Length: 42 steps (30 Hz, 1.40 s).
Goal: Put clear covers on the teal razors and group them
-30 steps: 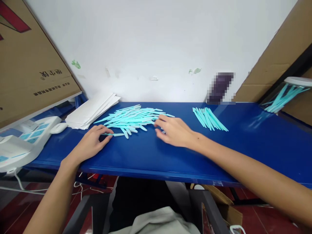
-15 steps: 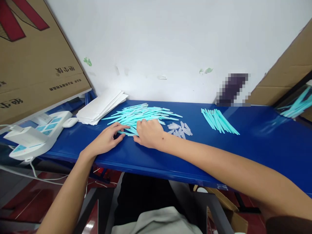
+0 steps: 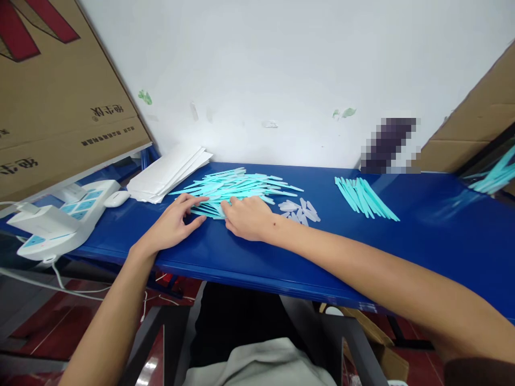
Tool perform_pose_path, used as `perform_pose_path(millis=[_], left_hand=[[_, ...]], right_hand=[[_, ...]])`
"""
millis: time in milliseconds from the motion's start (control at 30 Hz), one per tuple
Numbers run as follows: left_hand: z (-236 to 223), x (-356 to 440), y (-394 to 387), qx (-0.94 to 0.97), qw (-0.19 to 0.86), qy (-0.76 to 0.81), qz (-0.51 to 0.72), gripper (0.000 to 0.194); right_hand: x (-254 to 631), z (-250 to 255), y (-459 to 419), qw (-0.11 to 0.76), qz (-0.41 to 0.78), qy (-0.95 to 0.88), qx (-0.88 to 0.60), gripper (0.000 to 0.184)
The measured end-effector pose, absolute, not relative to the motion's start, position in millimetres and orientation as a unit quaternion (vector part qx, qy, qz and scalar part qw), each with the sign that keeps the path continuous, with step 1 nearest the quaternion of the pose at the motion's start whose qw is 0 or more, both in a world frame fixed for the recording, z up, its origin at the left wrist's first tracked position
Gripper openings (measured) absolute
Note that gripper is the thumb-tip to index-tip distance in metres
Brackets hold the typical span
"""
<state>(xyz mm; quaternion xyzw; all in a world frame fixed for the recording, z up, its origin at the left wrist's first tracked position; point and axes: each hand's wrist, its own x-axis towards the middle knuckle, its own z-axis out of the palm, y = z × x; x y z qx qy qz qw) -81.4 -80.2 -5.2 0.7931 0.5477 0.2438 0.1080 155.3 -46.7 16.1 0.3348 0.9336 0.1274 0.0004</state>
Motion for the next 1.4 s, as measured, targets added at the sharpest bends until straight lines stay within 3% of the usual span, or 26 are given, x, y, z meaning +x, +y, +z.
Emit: perform_pose_path(millis=[400,867,1033,1133,1300,1400], left_hand=[[-0.7,-83.3,-83.9,0.805,0.145,0.534,0.214,0.047],[-7.5,-77.1,-81.2,0.820,0.067,0.538,0.181,0.051],[-12.1,-77.8,-80.2,0.807,0.065,0.558,0.183,0.054],[-10.4,-74.3,-80.5,0.803,0.043,0.558,0.208,0.054],[-0.9,-64.0,-85.6,0.767,-0.043,0.560,0.311,0.037],[2.2,-58.7,-91.5,0.712,-0.018,0.561,0.421,0.029]], right_hand=[[191.3,17.4,-73.9,-0.010,0.105,0.948,0.299,0.032],[226.6,22.9,-93.3,0.109,0.081,0.914,0.382,0.016],[250.5,27.7,-98.9,0.099,0.019,0.908,0.407,0.016],[272.9,31.0,-102.5,0.067,-0.035,0.906,0.417,0.016],[308.4,35.8,-104.4,0.024,-0.122,0.898,0.422,0.034],[316.3,37.1,-100.1,-0.011,-0.158,0.893,0.422,0.041]])
